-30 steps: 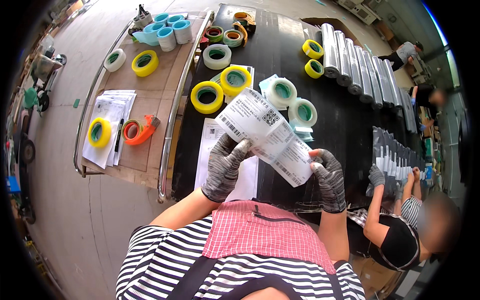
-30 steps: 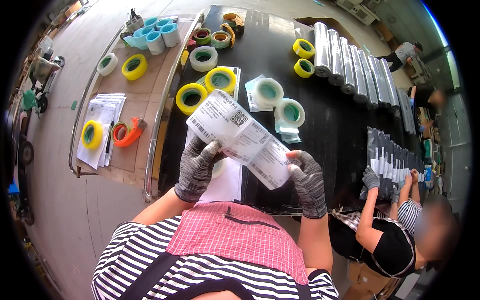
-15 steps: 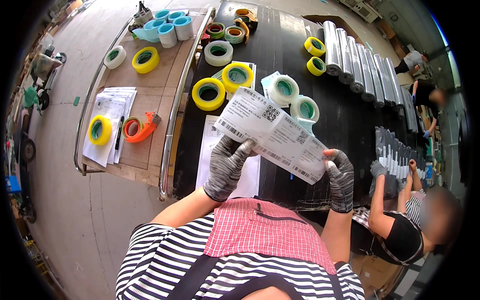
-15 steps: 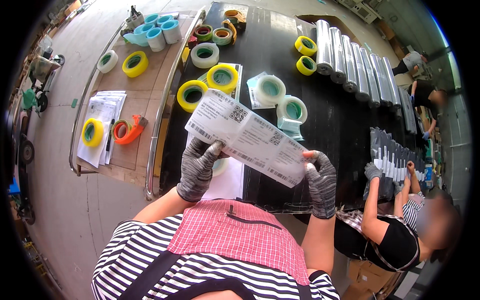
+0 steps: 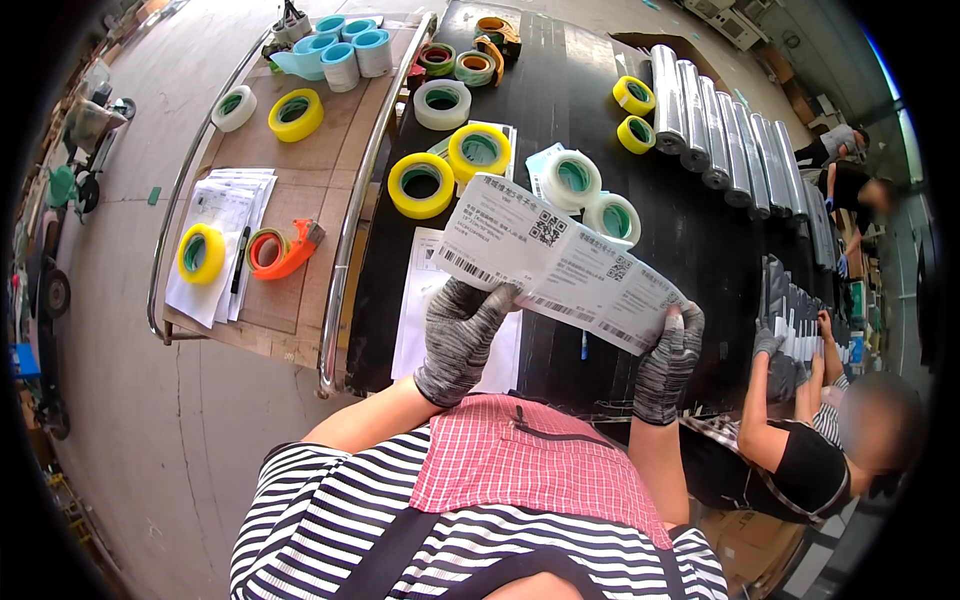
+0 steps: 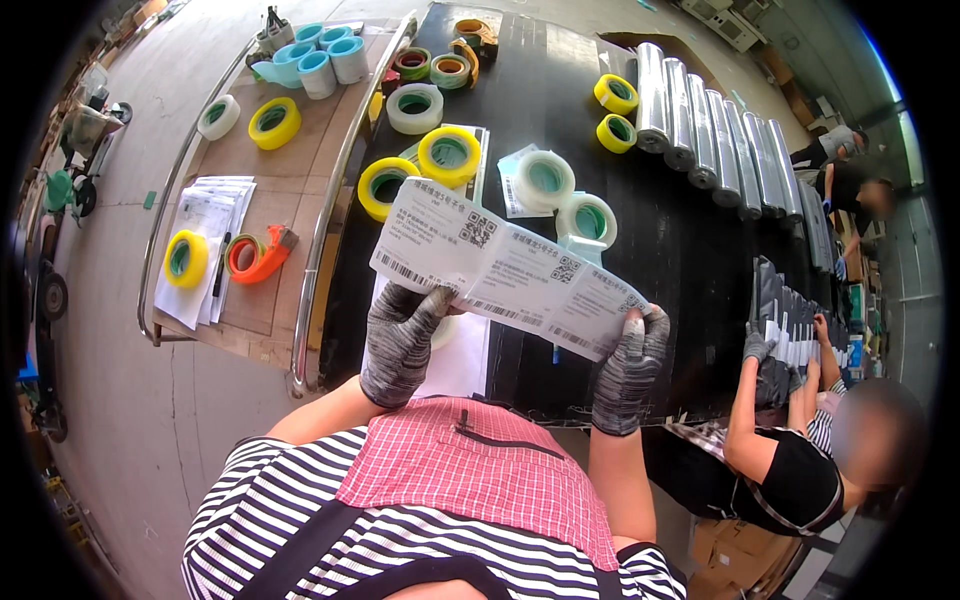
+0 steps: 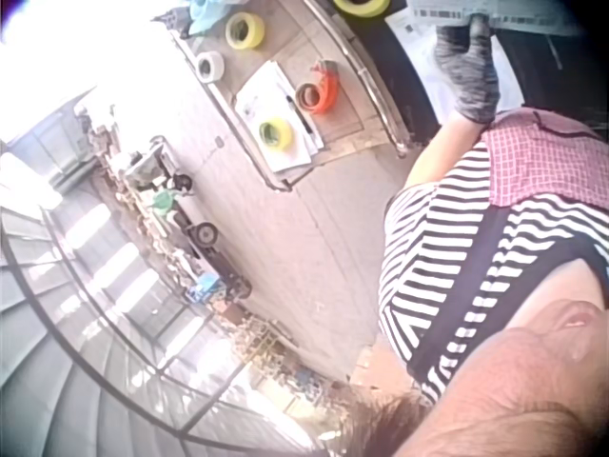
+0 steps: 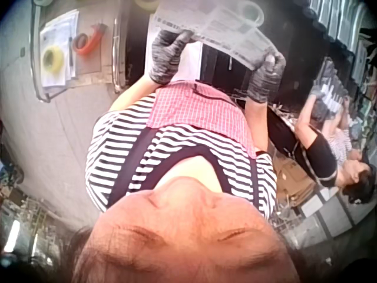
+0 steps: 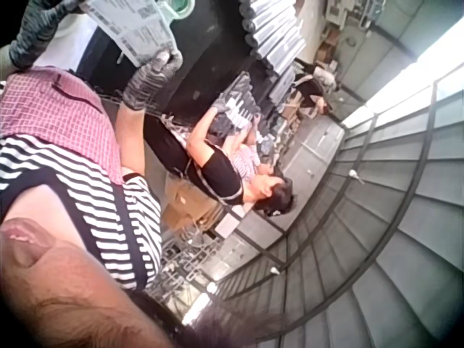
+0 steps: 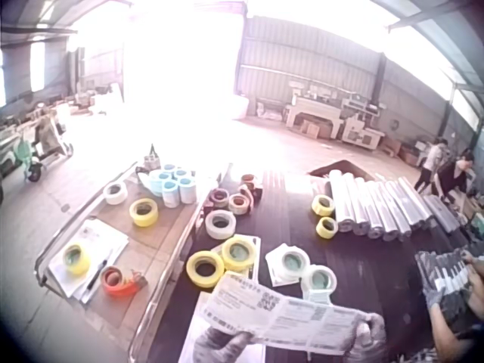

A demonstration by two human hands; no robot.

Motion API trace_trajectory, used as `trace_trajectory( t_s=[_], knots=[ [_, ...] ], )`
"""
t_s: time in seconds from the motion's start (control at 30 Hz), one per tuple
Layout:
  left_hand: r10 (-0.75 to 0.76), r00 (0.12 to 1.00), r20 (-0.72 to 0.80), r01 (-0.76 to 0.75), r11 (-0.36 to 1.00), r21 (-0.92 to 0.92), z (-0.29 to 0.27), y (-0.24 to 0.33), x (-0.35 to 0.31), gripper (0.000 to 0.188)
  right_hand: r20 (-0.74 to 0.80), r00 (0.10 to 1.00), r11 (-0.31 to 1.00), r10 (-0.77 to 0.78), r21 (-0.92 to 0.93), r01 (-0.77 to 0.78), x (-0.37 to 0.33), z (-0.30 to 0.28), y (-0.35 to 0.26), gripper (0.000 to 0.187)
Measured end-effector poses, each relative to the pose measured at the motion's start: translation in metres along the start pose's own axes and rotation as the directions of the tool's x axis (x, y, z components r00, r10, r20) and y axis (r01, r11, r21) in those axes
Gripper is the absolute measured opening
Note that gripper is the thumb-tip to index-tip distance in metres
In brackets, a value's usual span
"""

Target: The person unfolds printed shipping label sheets, folds and handles barcode sticker strips, and positions them with rolls of tape on the table.

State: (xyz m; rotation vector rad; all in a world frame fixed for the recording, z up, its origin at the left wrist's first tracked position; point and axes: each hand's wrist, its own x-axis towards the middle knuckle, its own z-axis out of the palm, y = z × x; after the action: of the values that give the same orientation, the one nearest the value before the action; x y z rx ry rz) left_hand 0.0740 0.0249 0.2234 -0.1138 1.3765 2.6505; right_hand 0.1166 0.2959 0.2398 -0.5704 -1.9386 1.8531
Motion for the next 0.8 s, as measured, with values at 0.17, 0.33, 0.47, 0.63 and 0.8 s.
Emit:
trace_trajectory(
  t_s=[0.17,0.33,0.47,0.63,0.8],
  knots=[
    [0.016,1.000,-0.004,-0.016,1.000,-0.002,0.000,-0.002,0.000,0.028,-0.150,0.932,0.908,-0.330,-0.319,0.270,0.002,0.014,0.006,0.018],
    [-0.012,0.999,-0.049,0.008,0.997,-0.076,0.005,-0.002,0.004,0.026,-0.157,0.922,0.908,-0.354,-0.294,0.299,0.003,0.007,0.011,0.020],
    [-0.033,0.998,-0.054,0.026,0.990,-0.138,0.001,-0.009,0.007,0.030,-0.167,0.900,0.902,-0.403,-0.239,0.360,0.004,0.007,0.013,0.019],
    [-0.081,0.997,-0.010,0.077,0.970,-0.233,-0.005,-0.011,0.011,0.038,-0.183,0.877,0.872,-0.444,-0.312,0.377,0.001,0.013,0.004,0.017],
    [-0.127,0.991,0.029,0.128,0.910,-0.395,-0.017,-0.011,0.022,0.038,-0.102,0.857,0.809,-0.504,-0.403,0.428,0.003,0.010,-0.002,0.018]
  ],
)
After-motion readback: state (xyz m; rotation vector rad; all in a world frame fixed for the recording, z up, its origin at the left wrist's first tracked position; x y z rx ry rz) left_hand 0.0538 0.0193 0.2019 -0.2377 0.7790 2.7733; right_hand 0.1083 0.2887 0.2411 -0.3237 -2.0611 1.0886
